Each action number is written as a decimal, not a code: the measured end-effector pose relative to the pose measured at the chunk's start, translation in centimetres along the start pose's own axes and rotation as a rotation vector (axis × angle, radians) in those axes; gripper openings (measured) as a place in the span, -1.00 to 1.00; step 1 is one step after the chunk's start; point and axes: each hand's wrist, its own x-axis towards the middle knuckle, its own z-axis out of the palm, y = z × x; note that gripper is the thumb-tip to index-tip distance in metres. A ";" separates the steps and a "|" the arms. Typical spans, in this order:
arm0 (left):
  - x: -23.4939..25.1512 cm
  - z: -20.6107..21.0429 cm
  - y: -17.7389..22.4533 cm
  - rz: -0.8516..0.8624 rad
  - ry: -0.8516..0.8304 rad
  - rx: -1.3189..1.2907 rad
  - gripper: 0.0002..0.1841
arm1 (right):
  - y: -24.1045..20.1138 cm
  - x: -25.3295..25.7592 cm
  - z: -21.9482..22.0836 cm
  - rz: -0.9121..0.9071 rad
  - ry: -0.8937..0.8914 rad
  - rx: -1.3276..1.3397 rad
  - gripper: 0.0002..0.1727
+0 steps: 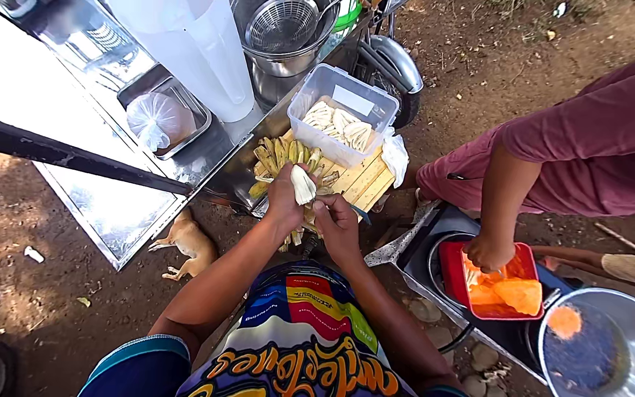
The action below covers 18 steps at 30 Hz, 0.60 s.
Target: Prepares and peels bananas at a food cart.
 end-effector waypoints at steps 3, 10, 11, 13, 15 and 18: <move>0.2 -1.2 0.1 0.182 -0.087 0.208 -0.42 | -0.6 -0.9 0.2 0.062 -0.046 -0.076 -0.58; 0.1 -2.9 0.8 0.347 -0.424 0.732 -0.59 | -1.6 1.4 -1.6 0.142 0.162 0.031 -0.70; -0.2 -3.1 1.2 0.294 -0.443 0.826 -0.61 | -1.9 1.7 -2.3 0.106 0.163 -0.043 -0.69; -0.6 -3.3 1.5 0.155 -0.525 0.933 -0.64 | -2.3 2.4 -3.1 0.066 0.120 -0.155 -0.68; -0.7 -3.3 0.9 0.108 -0.561 0.914 -0.71 | -3.0 2.5 -3.2 0.062 0.094 -0.176 -0.67; -0.6 -3.0 0.1 0.165 -0.449 0.763 -0.77 | -3.7 1.9 -2.6 0.009 0.139 -0.183 -0.68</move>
